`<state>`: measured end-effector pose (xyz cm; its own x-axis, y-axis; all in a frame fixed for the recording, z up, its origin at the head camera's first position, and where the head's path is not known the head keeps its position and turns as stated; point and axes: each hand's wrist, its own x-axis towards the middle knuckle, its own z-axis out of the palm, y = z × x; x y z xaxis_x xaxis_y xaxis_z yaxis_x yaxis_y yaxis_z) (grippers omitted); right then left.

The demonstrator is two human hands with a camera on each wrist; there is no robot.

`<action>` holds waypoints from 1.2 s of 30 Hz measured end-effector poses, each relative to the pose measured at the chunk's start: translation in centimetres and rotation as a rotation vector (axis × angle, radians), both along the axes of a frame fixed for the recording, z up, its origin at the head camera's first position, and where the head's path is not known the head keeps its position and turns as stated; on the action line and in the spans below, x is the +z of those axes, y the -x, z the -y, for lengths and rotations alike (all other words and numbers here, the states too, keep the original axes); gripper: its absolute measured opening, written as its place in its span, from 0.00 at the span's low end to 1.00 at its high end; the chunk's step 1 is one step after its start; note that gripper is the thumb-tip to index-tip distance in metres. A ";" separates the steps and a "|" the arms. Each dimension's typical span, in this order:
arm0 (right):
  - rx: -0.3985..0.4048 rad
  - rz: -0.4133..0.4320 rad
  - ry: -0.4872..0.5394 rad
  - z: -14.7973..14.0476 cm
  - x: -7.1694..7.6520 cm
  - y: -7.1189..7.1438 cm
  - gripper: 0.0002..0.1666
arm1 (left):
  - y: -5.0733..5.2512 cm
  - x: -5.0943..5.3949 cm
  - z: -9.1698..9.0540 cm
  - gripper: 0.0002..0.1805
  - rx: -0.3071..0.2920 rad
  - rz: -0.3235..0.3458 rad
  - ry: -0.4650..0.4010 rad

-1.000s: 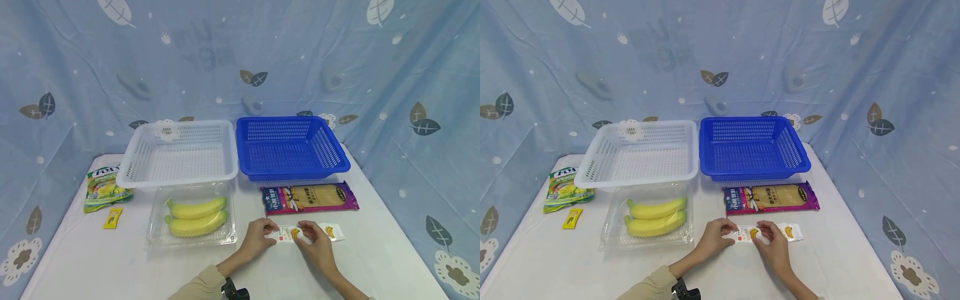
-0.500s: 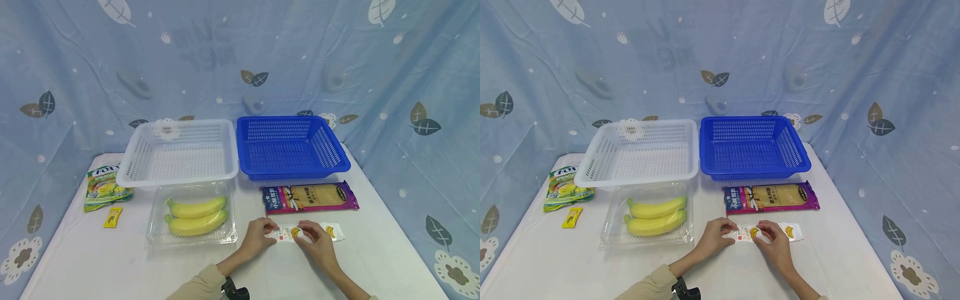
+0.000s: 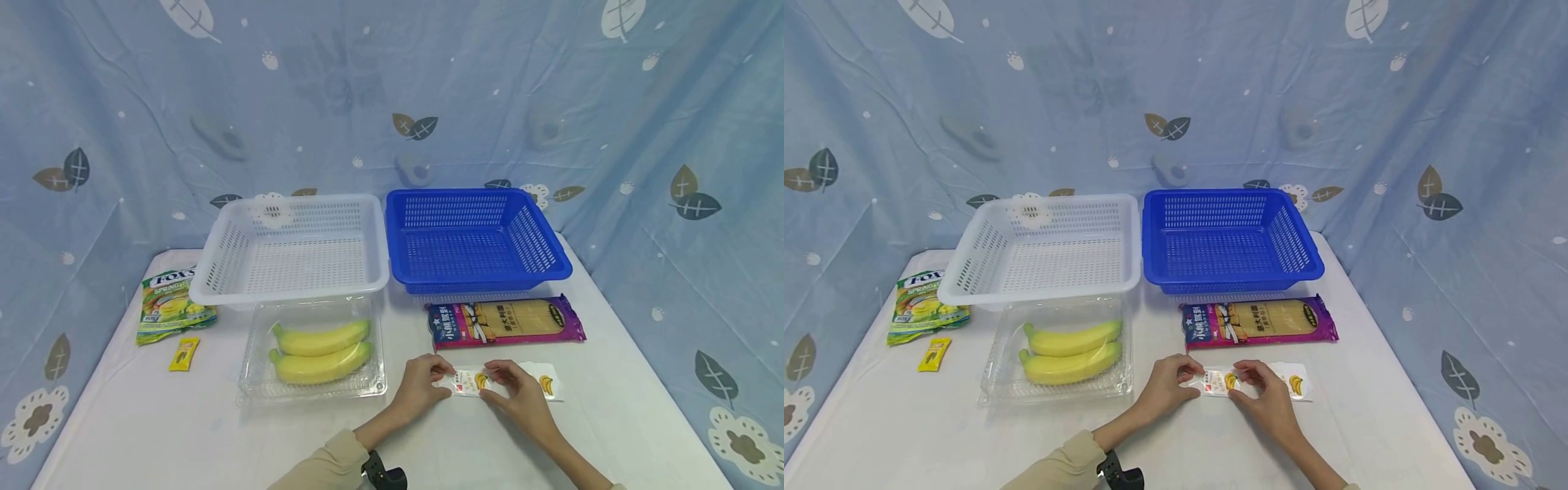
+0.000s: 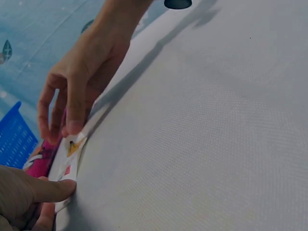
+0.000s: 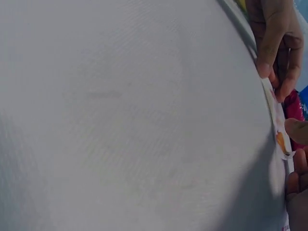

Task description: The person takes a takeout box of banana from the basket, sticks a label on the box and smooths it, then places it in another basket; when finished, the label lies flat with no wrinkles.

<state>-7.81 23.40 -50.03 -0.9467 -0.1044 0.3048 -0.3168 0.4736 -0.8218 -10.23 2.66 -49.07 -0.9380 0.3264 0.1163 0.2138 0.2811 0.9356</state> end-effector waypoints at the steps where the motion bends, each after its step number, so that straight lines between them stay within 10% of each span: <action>1: 0.021 -0.004 0.029 0.0 0.1 0.0 0.27 | 0.0 0.0 0.0 0.16 0.000 0.000 0.000; 9: 0.024 0.140 0.193 -0.1 0.8 -0.2 0.25 | 0.1 -0.2 0.1 0.16 -0.001 0.003 0.007; 21: -0.099 0.510 0.093 -0.3 2.5 -0.1 0.24 | 0.1 -0.3 0.0 0.16 -0.005 -0.005 0.017; 36: -0.102 0.347 -0.148 0.2 2.2 0.0 0.17 | 0.1 -0.2 -0.1 0.16 0.001 -0.012 0.032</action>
